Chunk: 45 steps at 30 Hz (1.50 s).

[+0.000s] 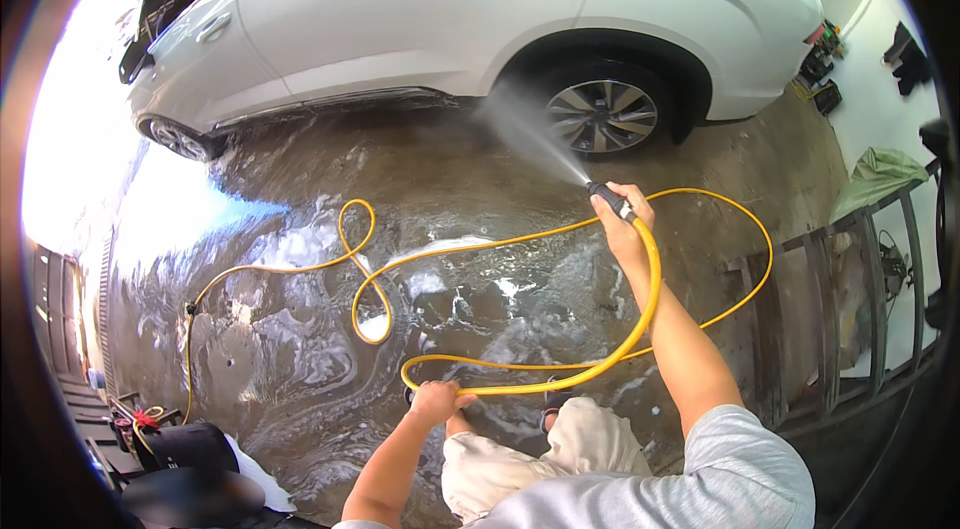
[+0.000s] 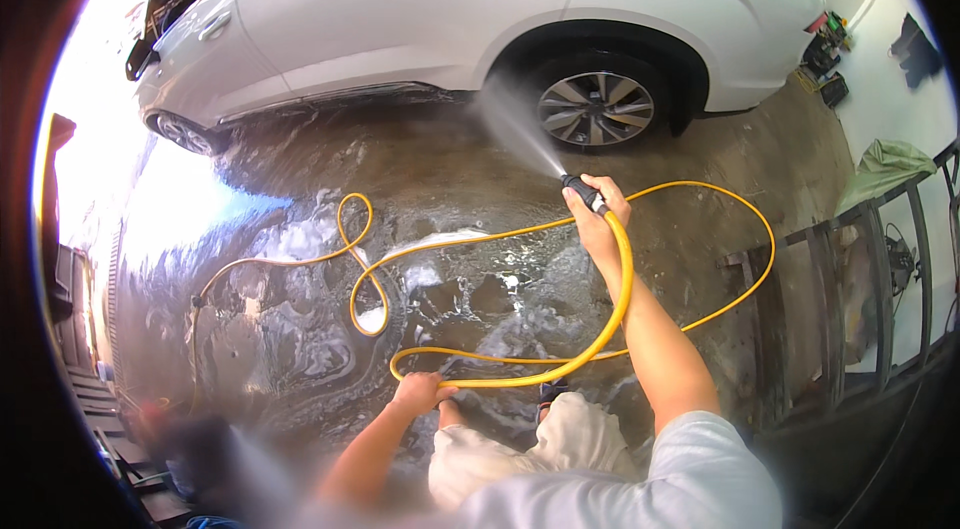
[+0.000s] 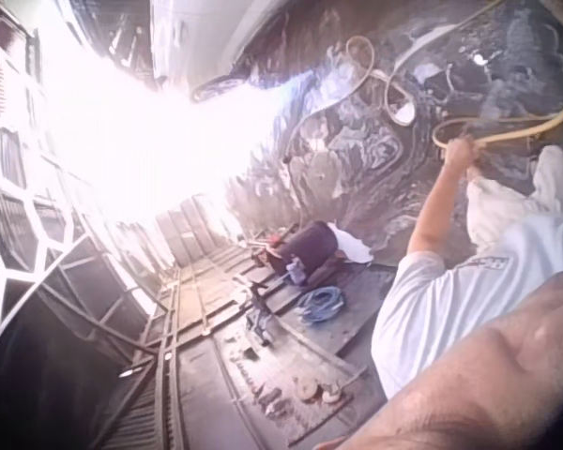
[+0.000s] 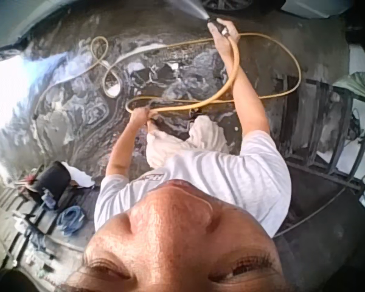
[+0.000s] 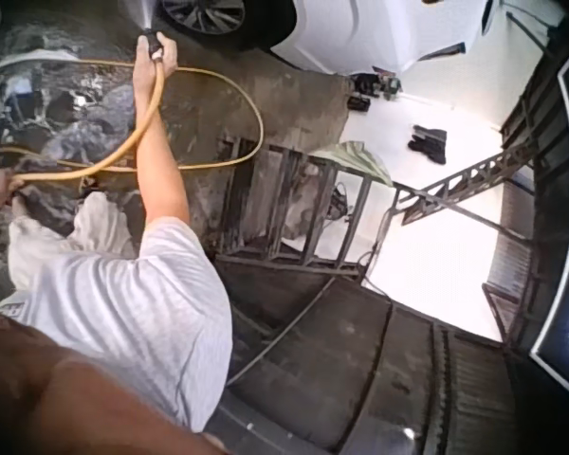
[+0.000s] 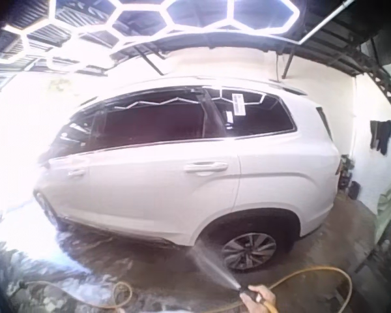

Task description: The person uses a pressure washer with a yellow hose to rinse a white SUV in a garage. They spray the rear bumper, both rear wheels, the front bumper, and the hood, moving around the vehicle to cover different areas.

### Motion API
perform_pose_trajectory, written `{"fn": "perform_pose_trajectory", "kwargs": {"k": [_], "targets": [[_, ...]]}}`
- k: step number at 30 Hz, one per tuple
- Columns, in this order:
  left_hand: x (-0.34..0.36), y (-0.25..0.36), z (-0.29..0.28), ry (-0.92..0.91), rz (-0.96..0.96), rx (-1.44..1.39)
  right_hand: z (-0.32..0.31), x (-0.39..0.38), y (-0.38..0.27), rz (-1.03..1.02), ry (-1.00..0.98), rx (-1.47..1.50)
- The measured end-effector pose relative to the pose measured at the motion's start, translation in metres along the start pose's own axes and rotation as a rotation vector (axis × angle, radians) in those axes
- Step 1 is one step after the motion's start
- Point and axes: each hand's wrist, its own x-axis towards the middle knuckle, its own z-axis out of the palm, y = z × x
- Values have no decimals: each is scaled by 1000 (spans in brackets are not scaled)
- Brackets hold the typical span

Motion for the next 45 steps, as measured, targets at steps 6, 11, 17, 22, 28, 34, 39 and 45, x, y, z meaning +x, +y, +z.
{"fn": "perform_pose_trajectory", "kwargs": {"k": [6, 11, 17, 22, 28, 34, 39, 45], "targets": [[-30, -146, 31, 29, -100, -161, 169, -37, -16, -273, -28, -130], [-50, -278, 36, 52, -236, -98, 297, -67, -31, -292, -84, -179], [-81, -412, -9, 286, -389, -81, 386, -95, -38, -317, -213, -251], [-104, -462, -32, 391, -303, -186, 383, -101, -23, -187, -167, -326], [-113, -424, 20, 387, -258, -293, 376, -102, 4, 68, -379, -423], [-113, -426, 83, 387, -500, -473, 480, -114, 9, -242, -527, -587], [-124, -443, 113, 447, -632, -505, 563, -129, 2, -387, -556, -517], [-118, -446, 123, 504, -666, -542, 545, -143, 31, -289, -570, -781]]}}
